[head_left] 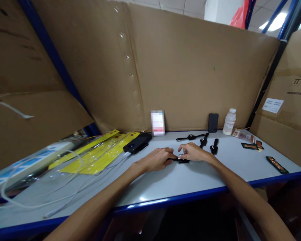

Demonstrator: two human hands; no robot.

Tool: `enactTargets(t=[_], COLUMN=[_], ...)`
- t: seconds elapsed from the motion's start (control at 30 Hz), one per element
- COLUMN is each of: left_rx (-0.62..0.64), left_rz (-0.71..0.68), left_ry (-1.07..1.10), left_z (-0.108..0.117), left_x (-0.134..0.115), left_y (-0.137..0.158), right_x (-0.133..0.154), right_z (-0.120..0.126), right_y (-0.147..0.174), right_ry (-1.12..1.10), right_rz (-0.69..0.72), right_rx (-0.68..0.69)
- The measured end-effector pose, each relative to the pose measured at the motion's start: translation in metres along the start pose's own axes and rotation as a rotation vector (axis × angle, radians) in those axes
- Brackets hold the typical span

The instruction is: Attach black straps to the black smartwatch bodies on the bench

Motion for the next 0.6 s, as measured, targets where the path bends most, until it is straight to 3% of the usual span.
enactTargets(t=[0.33,0.6], left_rx=[0.021,0.004], left_rz=[0.014,0.005], left_ry=[-0.005,-0.003], left_z=[0.000,0.000], left_x=[0.000,0.000], left_y=[0.000,0.000], right_x=[-0.007,-0.016], right_z=[0.000,0.009], right_y=[-0.003,-0.003], right_ry=[-0.096,-0.295], right_rz=[0.026,-0.043], right_rx=[-0.001,-0.037])
Point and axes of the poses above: each hand's wrist, its own y-axis away from the middle knuckle, its own z-axis out of the back of the hand, x = y × z, the point moved 7 cm from there along -y, towards the middle knuckle, and after that the axes turned 6 degrees about -y, right-handed, at the moved point
